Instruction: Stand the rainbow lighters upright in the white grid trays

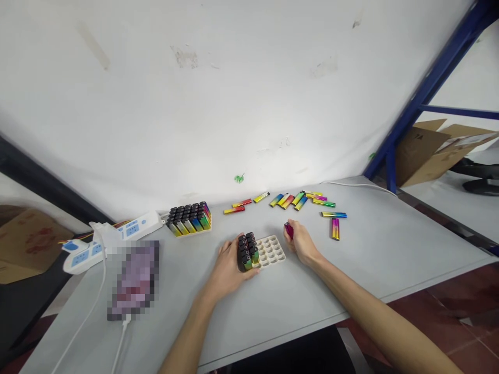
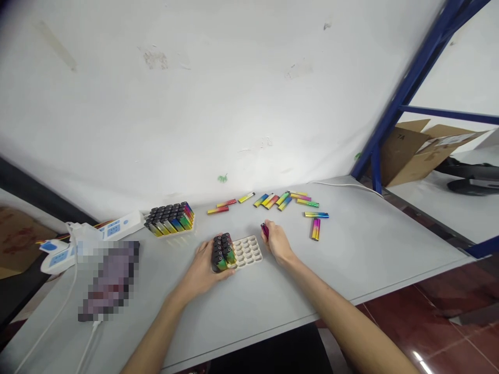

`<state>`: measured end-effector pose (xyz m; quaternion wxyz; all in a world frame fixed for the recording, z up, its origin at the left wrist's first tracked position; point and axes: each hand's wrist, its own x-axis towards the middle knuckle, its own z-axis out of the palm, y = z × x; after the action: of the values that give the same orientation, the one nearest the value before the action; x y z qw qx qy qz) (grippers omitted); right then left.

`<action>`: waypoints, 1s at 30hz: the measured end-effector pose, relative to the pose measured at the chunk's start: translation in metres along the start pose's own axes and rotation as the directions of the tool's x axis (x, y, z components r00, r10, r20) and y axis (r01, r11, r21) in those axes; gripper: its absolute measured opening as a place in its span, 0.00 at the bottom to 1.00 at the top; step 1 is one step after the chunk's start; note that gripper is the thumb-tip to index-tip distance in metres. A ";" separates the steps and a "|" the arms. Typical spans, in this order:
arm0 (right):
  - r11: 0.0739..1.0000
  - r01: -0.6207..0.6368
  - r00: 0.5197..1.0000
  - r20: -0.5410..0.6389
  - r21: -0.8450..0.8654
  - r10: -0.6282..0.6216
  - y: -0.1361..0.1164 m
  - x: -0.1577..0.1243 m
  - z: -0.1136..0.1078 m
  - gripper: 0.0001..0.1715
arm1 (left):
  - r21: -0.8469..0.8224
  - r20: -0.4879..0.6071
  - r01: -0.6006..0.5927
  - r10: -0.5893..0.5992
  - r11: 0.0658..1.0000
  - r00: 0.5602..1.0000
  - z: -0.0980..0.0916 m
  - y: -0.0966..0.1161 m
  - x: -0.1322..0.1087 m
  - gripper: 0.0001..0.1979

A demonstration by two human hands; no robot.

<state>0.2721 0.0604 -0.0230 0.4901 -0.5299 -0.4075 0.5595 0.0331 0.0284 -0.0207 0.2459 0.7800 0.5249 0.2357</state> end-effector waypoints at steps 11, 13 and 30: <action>0.975 0.220 0.959 0.185 -0.016 -0.213 -0.006 -0.008 0.000 0.26 | -0.021 -0.012 0.001 -0.001 1.000 1.000 0.001 0.001 0.000 0.45; 0.955 0.285 0.934 0.250 -0.085 -0.257 -0.011 -0.011 -0.002 0.20 | -0.021 -0.011 0.003 -0.004 1.000 1.000 0.001 0.001 0.000 0.46; 0.874 0.457 0.831 0.427 -0.162 -0.356 0.003 -0.029 0.015 0.19 | 0.000 0.006 0.010 -0.010 1.000 1.000 0.005 -0.004 -0.003 0.59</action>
<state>0.2554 0.0328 -0.0185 0.4361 -0.3692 -0.6685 0.4761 0.0327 0.0260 -0.0275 0.2488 0.7779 0.5282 0.2323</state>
